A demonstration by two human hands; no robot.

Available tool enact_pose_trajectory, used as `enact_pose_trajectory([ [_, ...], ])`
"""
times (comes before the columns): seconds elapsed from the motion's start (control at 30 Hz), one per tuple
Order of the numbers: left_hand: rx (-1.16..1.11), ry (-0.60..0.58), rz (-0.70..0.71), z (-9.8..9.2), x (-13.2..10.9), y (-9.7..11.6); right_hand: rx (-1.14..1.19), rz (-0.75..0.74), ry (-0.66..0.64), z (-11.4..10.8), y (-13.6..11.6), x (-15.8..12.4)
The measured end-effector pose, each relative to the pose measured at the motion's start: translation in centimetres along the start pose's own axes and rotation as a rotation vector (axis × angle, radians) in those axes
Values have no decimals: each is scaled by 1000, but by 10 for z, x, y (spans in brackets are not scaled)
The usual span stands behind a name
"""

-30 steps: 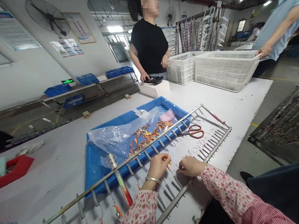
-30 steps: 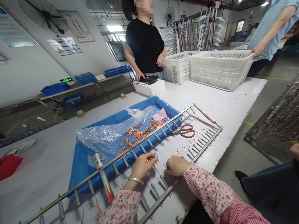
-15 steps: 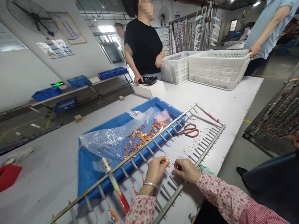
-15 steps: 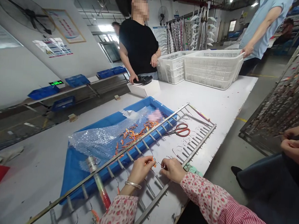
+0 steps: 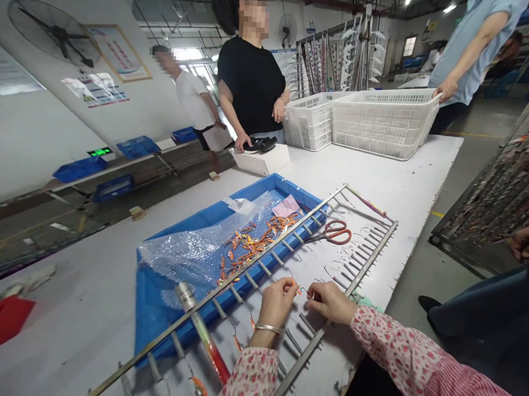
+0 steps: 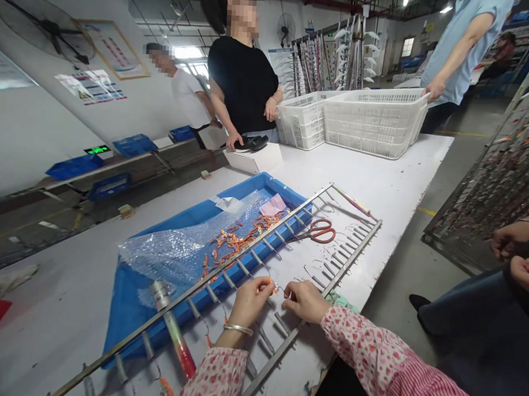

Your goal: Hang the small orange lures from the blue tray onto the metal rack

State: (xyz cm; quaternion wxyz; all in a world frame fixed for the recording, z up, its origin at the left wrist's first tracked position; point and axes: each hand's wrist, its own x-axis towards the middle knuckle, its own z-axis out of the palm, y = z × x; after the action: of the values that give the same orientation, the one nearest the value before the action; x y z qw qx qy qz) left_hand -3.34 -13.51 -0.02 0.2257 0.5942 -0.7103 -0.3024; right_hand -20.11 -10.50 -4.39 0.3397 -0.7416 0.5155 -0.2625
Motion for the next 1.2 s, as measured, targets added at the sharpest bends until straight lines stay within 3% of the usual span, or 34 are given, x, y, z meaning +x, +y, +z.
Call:
enact_pose_trajectory([
  [0.1,-274,108,-84,-4,0,0,-109,-6,-52,-6,-3,1],
  [0.23,-976,197,-263,-8,0,5,-293,-15,-29,-16,-15,3],
  [0.33,-1345,227,-374,-8,1,12,-179,-98,49,-21,-33,7],
  [0.43,-1444,264,-417,-6,0,18,-15,-140,65,-15,-49,13],
  [0.57,-1412,298,-440,-5,-5,18,57,-156,123,-2,-51,20],
  [0.67,-1356,311,-491,-3,-10,11,-61,-184,225,3,-47,22],
  [0.77,-1228,204,-459,1,-13,3,-284,-243,315,4,-43,22],
  [0.87,-993,122,-353,2,-14,-2,-451,-316,266,2,-40,23],
  [1.0,-619,208,-143,-5,-9,-7,-321,-308,169,-20,-27,39],
  [1.13,-347,244,-67,-12,3,-11,-120,-148,285,-51,-15,75],
  [1.2,-263,249,-56,-11,10,-9,-147,-143,259,-58,-15,93],
])
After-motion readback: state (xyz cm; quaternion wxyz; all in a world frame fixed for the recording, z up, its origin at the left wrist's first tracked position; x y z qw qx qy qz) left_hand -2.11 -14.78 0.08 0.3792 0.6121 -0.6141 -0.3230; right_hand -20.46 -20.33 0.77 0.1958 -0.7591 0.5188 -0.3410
